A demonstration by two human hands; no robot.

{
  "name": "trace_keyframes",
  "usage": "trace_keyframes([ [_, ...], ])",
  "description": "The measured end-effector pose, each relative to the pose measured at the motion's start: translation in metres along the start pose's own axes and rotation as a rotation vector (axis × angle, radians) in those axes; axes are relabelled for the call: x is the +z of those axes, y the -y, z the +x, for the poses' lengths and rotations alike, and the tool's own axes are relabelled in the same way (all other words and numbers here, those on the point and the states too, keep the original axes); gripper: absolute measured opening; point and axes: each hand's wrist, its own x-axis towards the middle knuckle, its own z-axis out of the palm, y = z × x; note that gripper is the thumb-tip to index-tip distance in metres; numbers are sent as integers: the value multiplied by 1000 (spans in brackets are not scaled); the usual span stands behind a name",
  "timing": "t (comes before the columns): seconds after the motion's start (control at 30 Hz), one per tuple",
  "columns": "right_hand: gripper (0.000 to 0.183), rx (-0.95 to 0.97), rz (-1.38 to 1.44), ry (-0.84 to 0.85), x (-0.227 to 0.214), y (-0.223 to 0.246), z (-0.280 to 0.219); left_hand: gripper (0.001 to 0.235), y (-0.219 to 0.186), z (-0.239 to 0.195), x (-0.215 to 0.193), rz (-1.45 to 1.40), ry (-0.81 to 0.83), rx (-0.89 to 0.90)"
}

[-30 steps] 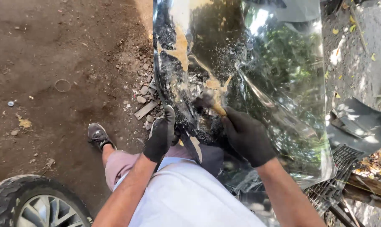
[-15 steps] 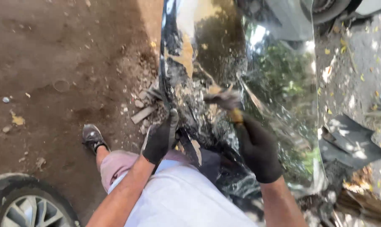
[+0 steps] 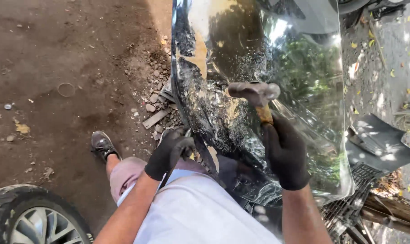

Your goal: The person uses a hammer and a chisel to chip away old paint and filler from a black car bumper. They repeatedly strike the chisel against the surface to remove the material, working on a specific damaged area of the bumper.

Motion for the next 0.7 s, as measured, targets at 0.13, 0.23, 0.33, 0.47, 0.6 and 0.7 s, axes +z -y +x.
trace_keyframes([
  [0.13, 30, 2, 15, 63, 10, 10, -10, 26, 18, -19, -14, 123, 240, 34],
  [0.23, 30, 102, -98, 96, 14, 16, -23, 30, 41, -18, -21, 316, 335, 42],
  [0.33, 31, 184, -91, 107, 9, 16, -33, 33, 28, -4, -30, 477, 279, 121],
  [0.47, 33, 156, -99, 48, 9, 24, -32, 32, -21, -3, -20, 408, 111, -37],
  [0.6, 32, 218, -103, 24, 15, 21, -28, 40, 7, 23, -37, 546, 47, 32],
  [0.7, 31, 175, -81, 14, 21, 18, -33, 37, 46, 34, -51, 643, -11, 152],
])
